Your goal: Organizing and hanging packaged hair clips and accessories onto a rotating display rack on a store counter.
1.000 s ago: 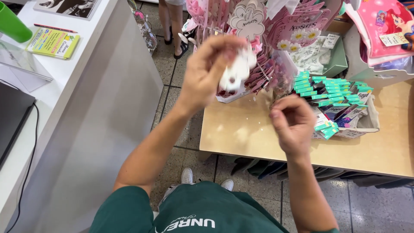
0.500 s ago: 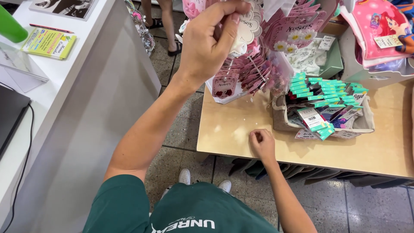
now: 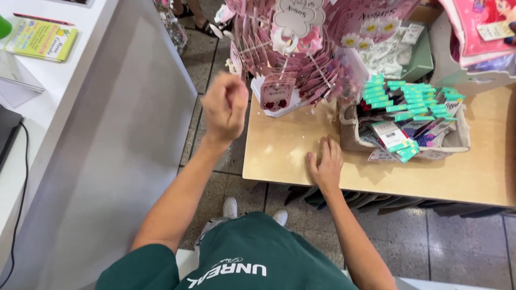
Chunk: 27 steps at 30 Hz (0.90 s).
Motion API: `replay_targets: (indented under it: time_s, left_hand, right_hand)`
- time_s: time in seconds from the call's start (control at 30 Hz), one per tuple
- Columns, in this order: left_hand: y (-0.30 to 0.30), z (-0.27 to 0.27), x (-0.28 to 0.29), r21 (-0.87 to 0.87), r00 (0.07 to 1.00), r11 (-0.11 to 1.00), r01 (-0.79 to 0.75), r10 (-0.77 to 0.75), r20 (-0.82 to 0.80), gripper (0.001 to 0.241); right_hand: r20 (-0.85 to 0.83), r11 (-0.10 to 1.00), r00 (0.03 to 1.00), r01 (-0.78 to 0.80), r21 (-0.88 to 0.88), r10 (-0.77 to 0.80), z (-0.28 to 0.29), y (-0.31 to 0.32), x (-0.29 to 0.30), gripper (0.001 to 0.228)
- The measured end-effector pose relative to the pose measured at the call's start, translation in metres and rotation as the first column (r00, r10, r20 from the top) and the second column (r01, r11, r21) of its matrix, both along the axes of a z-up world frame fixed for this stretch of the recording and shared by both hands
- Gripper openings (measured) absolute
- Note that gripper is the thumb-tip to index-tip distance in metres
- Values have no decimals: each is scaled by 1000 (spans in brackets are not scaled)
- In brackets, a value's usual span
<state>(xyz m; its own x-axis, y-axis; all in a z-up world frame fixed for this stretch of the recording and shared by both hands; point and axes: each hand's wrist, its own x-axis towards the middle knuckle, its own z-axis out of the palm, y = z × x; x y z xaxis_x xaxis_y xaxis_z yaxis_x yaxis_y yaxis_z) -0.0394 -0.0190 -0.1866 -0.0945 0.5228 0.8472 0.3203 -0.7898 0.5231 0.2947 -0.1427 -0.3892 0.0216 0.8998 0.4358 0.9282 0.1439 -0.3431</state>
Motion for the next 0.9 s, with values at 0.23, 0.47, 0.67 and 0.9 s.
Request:
replay_targets:
  time_s: [0.23,0.47,0.67,0.9]
  left_hand:
    - [-35,-127,27,-493,889,862,-114,-133,-437,38]
    - [-18,-196,57,-584,563,651,-485,-279,-778,79]
    - [-30,-199,62,-558,517,681,-473,-298,-802,80]
    - [-32,-219,62,-500,485,786,-364,-299,-822,71]
  right_hand:
    - [-70,945,997,-39,-326,17,40,37,-16,74]
    - [150,959,975,-119,-258,162,26,93,-12,85]
    - [220,937,941,-189,-294,258,5,94,-4,74]
    - [51,965,970,-243,95,239,12,90,-9,37]
